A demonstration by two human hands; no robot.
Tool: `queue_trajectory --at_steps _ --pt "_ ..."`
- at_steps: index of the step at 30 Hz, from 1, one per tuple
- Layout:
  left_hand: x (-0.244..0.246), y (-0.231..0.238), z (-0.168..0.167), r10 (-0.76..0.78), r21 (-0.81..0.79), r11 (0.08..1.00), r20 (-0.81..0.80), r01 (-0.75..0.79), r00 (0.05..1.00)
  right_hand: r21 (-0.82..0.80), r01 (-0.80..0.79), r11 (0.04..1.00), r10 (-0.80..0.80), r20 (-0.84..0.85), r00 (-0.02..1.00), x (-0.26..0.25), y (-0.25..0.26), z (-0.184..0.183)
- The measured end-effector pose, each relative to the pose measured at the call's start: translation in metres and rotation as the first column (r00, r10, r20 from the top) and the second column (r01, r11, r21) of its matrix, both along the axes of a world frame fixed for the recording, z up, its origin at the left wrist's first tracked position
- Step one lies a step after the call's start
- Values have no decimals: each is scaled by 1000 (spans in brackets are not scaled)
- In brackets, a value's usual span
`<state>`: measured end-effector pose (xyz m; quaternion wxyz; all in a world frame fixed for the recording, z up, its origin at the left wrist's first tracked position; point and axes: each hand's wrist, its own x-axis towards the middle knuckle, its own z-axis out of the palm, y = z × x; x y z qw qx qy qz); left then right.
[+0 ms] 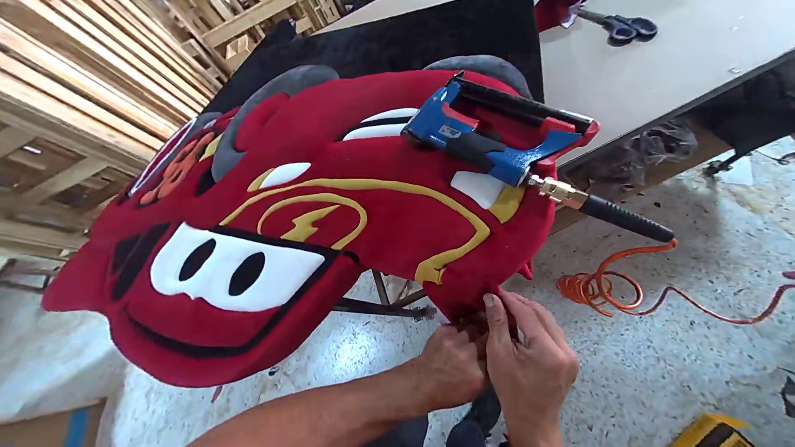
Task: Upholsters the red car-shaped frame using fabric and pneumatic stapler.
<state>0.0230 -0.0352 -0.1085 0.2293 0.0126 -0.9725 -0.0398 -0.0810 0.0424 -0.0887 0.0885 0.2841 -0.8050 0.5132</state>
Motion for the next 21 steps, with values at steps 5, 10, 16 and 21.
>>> queue_trajectory --at_steps 5,10,16,21 --pt "-2 4 4 -21 90 996 7 20 1000 -21 136 991 -137 -141 980 8 8 6" --pt "6 1 -5 -59 112 992 -69 67 996 62 76 995 -69 -110 992 15 4 6" --pt "7 1 -14 -106 200 970 -162 138 981 10 -37 999 38 -37 999 5 1 6" --pt "8 10 -13 -80 278 955 -108 107 991 -176 -358 917 383 138 913 -22 3 -6"
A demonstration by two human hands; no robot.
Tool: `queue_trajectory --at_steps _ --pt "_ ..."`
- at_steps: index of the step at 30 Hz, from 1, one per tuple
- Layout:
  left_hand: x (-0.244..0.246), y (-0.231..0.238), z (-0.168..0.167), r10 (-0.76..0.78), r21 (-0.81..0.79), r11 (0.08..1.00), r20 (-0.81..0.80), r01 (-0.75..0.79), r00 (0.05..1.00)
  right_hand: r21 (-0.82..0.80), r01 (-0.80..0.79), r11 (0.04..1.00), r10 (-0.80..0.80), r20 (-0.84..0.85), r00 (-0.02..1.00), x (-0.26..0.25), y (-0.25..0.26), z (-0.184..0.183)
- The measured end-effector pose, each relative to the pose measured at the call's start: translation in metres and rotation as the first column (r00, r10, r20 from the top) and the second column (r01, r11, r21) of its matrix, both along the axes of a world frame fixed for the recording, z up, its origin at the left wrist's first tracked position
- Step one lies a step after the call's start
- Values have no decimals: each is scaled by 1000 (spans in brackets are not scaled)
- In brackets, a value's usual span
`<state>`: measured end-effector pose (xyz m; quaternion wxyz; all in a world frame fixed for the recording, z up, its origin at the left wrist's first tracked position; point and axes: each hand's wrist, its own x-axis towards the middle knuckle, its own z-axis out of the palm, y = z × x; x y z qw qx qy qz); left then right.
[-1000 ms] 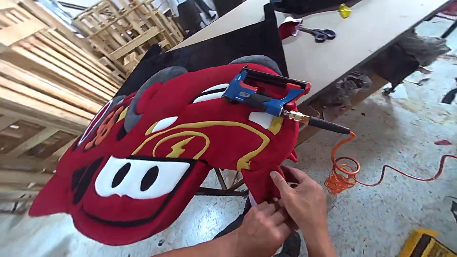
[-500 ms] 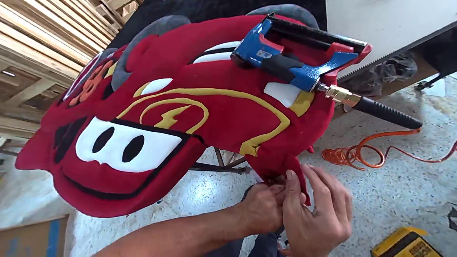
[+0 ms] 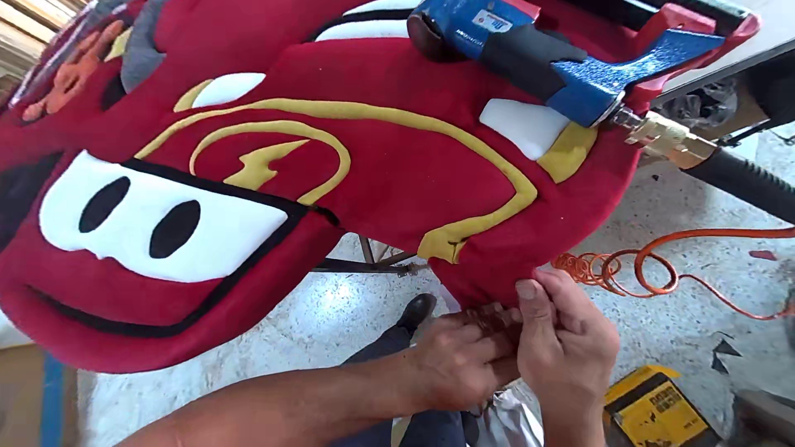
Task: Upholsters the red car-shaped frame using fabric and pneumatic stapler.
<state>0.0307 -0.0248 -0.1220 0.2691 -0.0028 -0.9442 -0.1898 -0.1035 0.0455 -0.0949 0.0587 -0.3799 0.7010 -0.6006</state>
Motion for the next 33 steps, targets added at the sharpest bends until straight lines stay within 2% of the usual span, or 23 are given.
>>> queue_trajectory --at_steps 2,3,5,7,9,11,13,14,18,21,23,26,27,28,31,33 --pt "9 1 3 40 207 977 56 -51 998 -52 -65 997 67 42 997 -6 -5 -9" --pt "18 0 7 114 352 927 72 -132 991 -70 -71 995 75 48 996 -7 -8 -13" --pt "36 -8 14 350 575 741 108 -345 931 -103 -63 993 67 37 997 -6 -13 -22" --pt "43 -20 16 511 700 534 179 -474 841 -133 -48 990 51 20 998 -3 -17 -32" --pt "36 -33 13 498 831 388 175 -399 849 -161 -43 986 45 9 999 0 -21 -41" --pt "26 -40 10 328 928 318 86 -196 941 -199 -58 978 62 13 998 -2 -25 -48" --pt "16 -41 5 172 966 258 -22 -24 985 -191 -73 979 76 8 997 -5 -26 -54" --pt "11 -41 2 166 961 278 -35 -12 985 -188 -79 979 82 11 997 -6 -28 -57" --pt "-13 -39 -5 306 941 337 -83 -26 948 -218 -127 968 139 38 990 -10 -33 -65" --pt "-24 -30 -16 430 930 339 -19 -142 903 -230 -144 962 164 71 984 -11 -30 -65" --pt "-17 -29 -24 410 957 255 21 -137 912 -200 -149 969 170 91 981 -10 -24 -64" --pt "1 -32 -28 129 998 57 11 -18 992 -168 -178 970 196 100 975 -11 -15 -66" --pt "1 -33 -28 52 999 52 -12 10 999 -158 -188 969 205 103 973 -10 -13 -67" --pt "-2 -35 -28 9 994 109 -8 7 1000 -148 -192 970 209 103 972 -11 -12 -68" --pt "-13 -43 -22 64 887 404 215 -223 974 -160 -189 969 210 124 970 -15 -17 -68" --pt "-13 -43 -10 149 735 540 396 -410 906 -146 -162 976 178 107 978 -16 -25 -69"
